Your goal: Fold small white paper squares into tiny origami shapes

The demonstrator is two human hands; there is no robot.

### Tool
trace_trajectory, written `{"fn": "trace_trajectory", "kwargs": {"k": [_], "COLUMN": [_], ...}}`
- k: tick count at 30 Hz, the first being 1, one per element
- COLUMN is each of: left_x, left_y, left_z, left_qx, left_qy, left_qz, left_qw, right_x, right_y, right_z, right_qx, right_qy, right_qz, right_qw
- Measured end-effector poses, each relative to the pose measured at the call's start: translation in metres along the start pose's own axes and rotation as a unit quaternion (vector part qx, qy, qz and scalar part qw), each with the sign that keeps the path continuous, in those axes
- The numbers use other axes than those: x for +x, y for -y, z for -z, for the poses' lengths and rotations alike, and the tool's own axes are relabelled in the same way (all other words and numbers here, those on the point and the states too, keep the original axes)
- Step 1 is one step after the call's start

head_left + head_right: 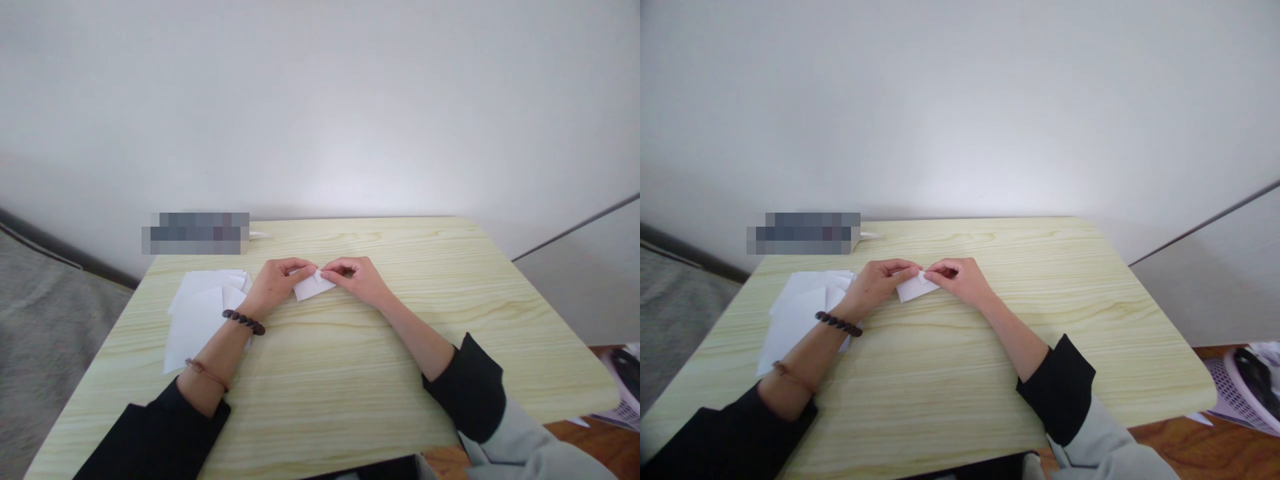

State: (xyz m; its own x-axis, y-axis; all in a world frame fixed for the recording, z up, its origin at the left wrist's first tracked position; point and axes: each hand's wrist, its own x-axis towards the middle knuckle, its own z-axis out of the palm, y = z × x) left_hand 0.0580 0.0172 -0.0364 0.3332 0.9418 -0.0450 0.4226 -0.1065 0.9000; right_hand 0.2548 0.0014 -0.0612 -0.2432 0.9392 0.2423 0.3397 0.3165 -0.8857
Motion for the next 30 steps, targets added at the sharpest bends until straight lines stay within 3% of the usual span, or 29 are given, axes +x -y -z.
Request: {"fn": "trace_trajectory", "kwargs": {"k": [23,30], "left_x": [-0.0031,-0.0024], "left_y": [-0.0001,0.0035], "left_z": [-0.0047,-0.006], "left_qx": [0.053,0.039], "left_qy": [-0.021,-0.018], "left_qz": [0.0,-0.009], "left_qw": [0.998,0.999], "right_x": [0.0005,0.0005], "right_y": [-0.0039,0.003], "right_z": [-0.0031,-0.0004], "right_qx": [0.004,-0.041], "right_qy": [-0.002,0.008], "right_qz": [0.007,0.032], "right_qw": [1.0,0.999]}}
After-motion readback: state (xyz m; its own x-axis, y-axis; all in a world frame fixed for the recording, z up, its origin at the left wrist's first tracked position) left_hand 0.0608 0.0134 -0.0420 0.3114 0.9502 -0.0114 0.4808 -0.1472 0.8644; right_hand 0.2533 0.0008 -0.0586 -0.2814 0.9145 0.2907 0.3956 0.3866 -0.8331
